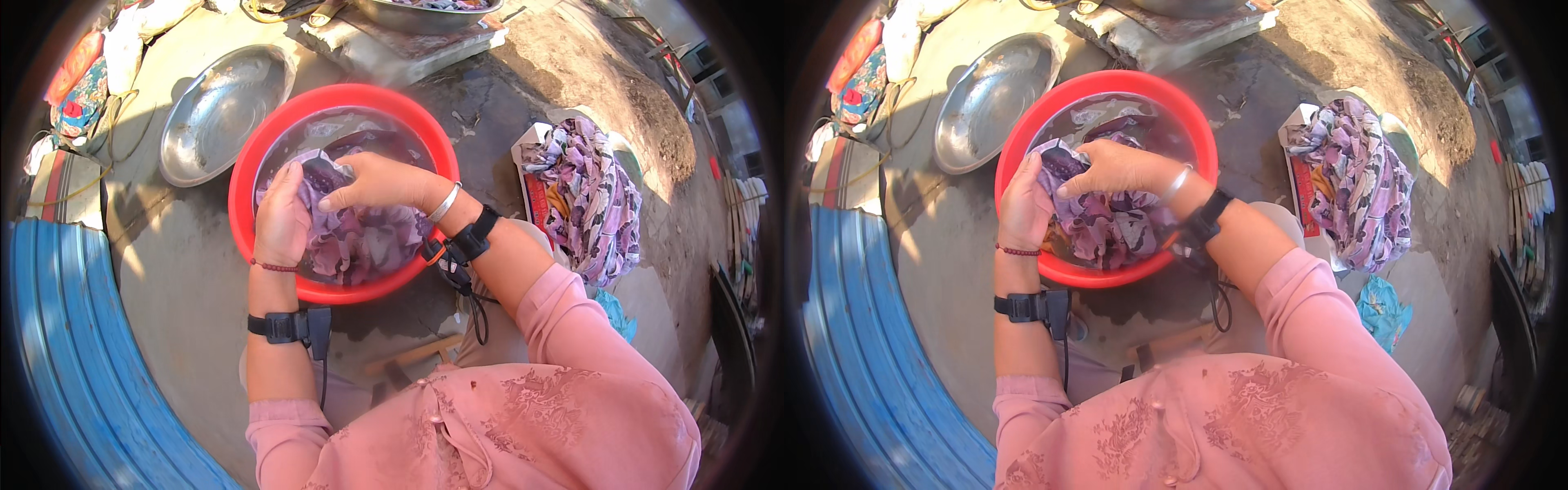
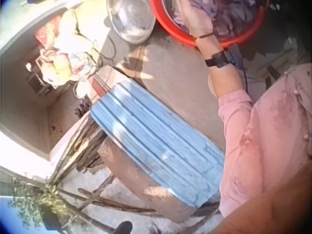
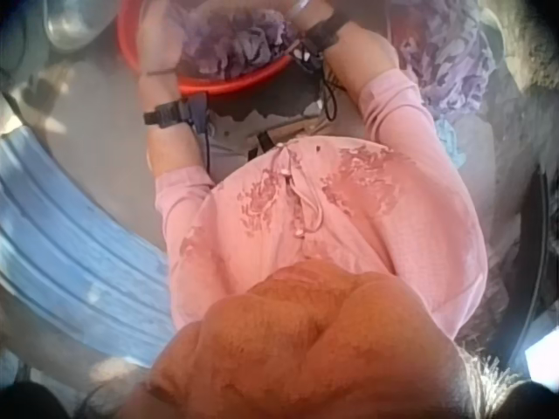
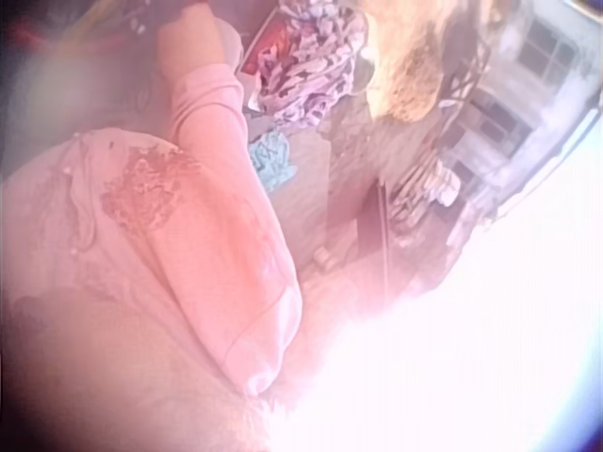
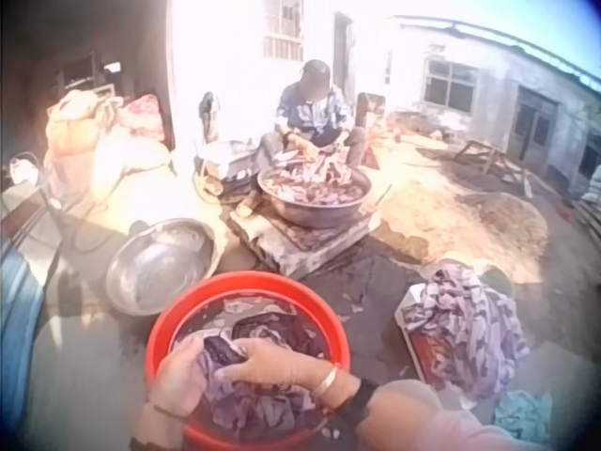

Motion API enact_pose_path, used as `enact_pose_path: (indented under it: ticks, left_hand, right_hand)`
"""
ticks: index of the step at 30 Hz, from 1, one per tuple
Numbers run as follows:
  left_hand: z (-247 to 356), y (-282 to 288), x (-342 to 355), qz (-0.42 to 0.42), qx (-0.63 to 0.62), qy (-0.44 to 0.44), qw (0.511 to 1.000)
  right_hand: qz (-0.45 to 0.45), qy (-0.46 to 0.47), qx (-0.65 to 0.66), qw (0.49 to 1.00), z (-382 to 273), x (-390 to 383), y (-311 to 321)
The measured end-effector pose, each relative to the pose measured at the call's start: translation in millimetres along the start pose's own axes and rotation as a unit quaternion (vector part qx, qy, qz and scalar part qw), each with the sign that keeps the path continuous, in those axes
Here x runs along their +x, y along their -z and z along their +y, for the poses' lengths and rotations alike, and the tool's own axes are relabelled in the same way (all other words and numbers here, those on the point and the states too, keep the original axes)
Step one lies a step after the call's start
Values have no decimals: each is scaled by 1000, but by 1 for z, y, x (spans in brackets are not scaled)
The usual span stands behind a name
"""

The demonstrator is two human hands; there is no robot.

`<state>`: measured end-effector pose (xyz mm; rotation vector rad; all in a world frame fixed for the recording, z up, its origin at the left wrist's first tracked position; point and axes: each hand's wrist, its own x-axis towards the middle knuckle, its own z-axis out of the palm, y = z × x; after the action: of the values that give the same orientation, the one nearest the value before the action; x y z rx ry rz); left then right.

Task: The person washes clothes by hand in a red plastic basin filled with water. They repeatedly submerge, agitate, and wring out patterned fabric pieces, then place them into a metal basin nearby.

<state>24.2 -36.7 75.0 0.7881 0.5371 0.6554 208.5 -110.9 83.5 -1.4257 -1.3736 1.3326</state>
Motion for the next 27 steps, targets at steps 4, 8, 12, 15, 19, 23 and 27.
enact_pose_path:
  ticks: [4,8,12,15,19,23,27]
  left_hand:
    - [-3,-6,-2,-17,120,-37,992]
    - [-6,-7,-6,-21,205,-40,978]
    - [-4,-1,-6,-85,256,65,961]
    - [-4,-3,-7,-99,392,90,910]
    - [-8,-8,-6,-45,484,165,858]
    - [-12,8,-4,-57,443,92,890]
    - [-4,28,0,-81,410,71,906]
  right_hand:
    - [6,-24,-20,999,11,6,5]
    - [30,-34,-7,999,1,-4,12]
    - [26,-52,68,996,-17,-23,20]
    - [34,42,203,978,-4,-21,22]
    - [10,45,331,943,2,-29,29]
    - [24,40,371,927,2,-32,35]
    - [69,31,391,917,-2,-32,38]
